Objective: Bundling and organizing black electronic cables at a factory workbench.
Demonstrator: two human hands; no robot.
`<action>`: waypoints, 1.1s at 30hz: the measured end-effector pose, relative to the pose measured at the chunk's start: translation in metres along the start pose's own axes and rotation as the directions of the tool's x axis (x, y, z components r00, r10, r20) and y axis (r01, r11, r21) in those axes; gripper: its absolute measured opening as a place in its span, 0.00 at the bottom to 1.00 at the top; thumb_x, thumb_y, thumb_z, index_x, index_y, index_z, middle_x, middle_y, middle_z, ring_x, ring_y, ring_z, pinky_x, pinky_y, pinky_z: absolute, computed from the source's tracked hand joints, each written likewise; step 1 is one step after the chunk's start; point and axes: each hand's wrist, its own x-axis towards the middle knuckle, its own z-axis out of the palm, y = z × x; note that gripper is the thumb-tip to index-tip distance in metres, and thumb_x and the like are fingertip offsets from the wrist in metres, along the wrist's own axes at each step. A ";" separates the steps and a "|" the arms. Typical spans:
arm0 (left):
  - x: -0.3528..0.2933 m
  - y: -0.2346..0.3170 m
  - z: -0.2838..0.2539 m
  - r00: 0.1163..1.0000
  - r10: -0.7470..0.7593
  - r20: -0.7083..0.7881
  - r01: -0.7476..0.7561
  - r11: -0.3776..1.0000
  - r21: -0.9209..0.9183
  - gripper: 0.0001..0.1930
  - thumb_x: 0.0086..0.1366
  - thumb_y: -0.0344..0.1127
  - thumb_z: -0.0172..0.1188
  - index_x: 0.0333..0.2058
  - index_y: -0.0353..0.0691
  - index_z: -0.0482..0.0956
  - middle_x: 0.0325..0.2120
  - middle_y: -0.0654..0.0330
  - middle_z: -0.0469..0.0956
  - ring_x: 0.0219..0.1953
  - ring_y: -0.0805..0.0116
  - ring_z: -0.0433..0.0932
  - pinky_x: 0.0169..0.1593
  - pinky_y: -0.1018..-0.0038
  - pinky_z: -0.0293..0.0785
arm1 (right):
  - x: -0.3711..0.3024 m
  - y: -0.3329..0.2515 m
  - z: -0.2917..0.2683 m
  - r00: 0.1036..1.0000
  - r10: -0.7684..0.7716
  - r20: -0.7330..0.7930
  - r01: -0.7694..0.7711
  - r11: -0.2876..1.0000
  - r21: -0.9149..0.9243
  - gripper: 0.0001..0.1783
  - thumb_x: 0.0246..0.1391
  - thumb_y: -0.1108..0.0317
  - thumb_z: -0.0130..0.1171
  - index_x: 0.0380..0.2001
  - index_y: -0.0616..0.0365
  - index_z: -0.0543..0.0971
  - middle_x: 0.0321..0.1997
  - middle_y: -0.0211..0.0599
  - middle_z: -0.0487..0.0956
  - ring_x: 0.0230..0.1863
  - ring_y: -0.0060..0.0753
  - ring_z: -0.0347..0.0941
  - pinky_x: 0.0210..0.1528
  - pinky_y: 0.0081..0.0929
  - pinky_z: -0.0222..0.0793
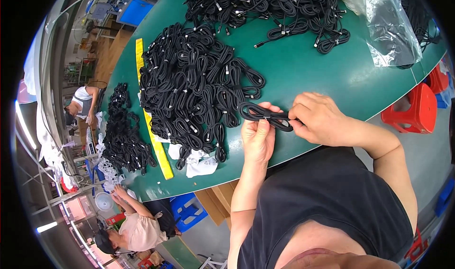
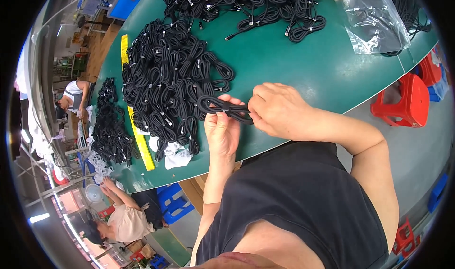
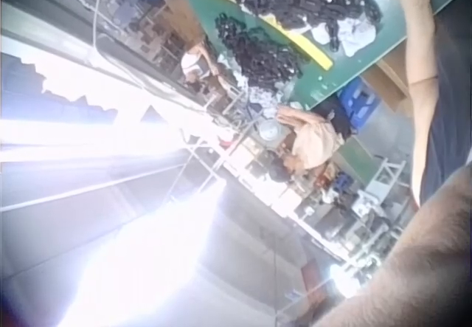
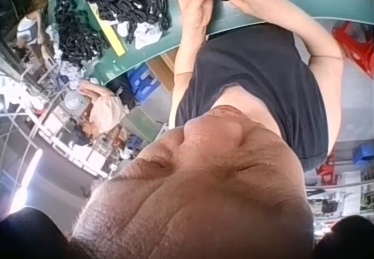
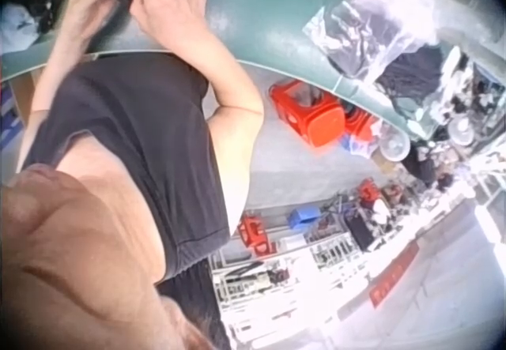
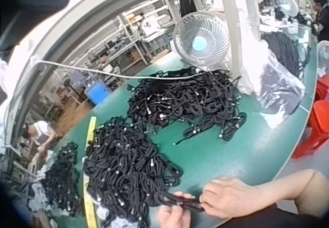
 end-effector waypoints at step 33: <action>-0.001 0.006 -0.009 0.998 0.054 0.041 -0.058 0.994 0.088 0.21 0.54 0.35 0.62 0.45 0.31 0.69 0.42 0.56 0.70 0.43 0.67 0.71 0.48 0.71 0.68 | 0.021 -0.002 -0.007 0.994 -0.097 -0.053 0.104 0.984 0.146 0.14 0.42 0.65 0.62 0.30 0.61 0.72 0.28 0.37 0.65 0.27 0.38 0.68 0.29 0.32 0.67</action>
